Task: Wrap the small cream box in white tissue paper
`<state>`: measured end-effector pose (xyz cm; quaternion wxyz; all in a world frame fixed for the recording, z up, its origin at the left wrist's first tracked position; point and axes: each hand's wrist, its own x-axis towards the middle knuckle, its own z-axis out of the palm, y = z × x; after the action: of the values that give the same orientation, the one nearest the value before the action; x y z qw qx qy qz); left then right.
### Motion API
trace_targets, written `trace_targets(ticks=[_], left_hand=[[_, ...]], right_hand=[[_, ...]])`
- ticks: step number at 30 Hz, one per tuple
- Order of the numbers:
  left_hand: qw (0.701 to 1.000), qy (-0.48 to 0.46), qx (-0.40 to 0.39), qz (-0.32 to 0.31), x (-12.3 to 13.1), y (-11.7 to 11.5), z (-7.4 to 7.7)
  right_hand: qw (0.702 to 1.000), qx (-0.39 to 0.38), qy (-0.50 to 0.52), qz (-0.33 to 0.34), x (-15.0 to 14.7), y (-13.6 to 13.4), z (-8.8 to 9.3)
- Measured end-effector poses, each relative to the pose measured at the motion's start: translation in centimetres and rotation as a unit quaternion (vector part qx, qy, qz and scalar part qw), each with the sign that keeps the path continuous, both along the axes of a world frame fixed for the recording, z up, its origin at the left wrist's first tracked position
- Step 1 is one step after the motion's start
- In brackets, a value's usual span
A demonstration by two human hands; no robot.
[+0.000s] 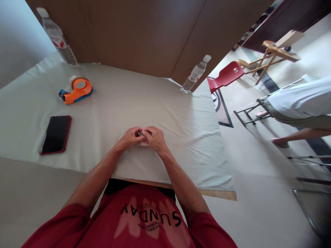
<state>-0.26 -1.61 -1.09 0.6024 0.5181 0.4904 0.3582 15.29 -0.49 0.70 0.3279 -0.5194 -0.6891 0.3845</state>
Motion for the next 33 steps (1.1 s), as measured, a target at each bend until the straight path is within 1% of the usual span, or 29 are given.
trace_targets(ticks=[2,5,8,12,15,18,20,23,28,33], left_hand=[[1.0,0.003,0.009,0.0,0.0,0.0,-0.1],[1.0,0.005,0.021,0.0,0.0,0.0,-0.2],[1.0,0.004,0.019,-0.001,0.1,-0.1,-0.5],[1.0,0.008,0.017,0.009,0.1,-0.3,-0.7],[0.999,0.031,0.03,0.003,-0.2,-0.2,-0.4],[0.999,0.016,0.017,-0.042,-0.9,-0.1,0.1],[0.998,-0.004,0.006,-0.061,-1.4,-0.1,0.4],[0.998,-0.006,0.004,-0.057,-1.8,-0.1,0.5],[0.999,0.002,0.001,-0.051,-1.8,-0.2,0.3],[0.999,0.014,0.003,-0.052,-1.7,-0.1,0.2]], right_hand=[[1.0,0.002,0.007,-0.006,0.1,0.0,-0.1],[0.998,-0.041,0.053,-0.015,0.7,-0.1,-0.2],[0.995,-0.059,0.08,-0.001,1.3,-0.2,-0.1],[0.995,-0.064,0.071,0.026,1.6,-0.4,0.1],[0.996,-0.058,0.06,0.034,1.5,-0.5,-0.1],[0.997,-0.037,0.055,0.029,1.2,-0.6,-0.6],[0.999,-0.015,0.046,0.02,1.1,-0.7,-1.0],[0.999,0.031,0.019,0.019,1.2,-0.8,-1.3],[0.989,0.119,-0.041,0.074,2.0,-1.4,-1.4],[0.975,0.16,-0.122,0.099,2.8,-2.0,-1.8]])
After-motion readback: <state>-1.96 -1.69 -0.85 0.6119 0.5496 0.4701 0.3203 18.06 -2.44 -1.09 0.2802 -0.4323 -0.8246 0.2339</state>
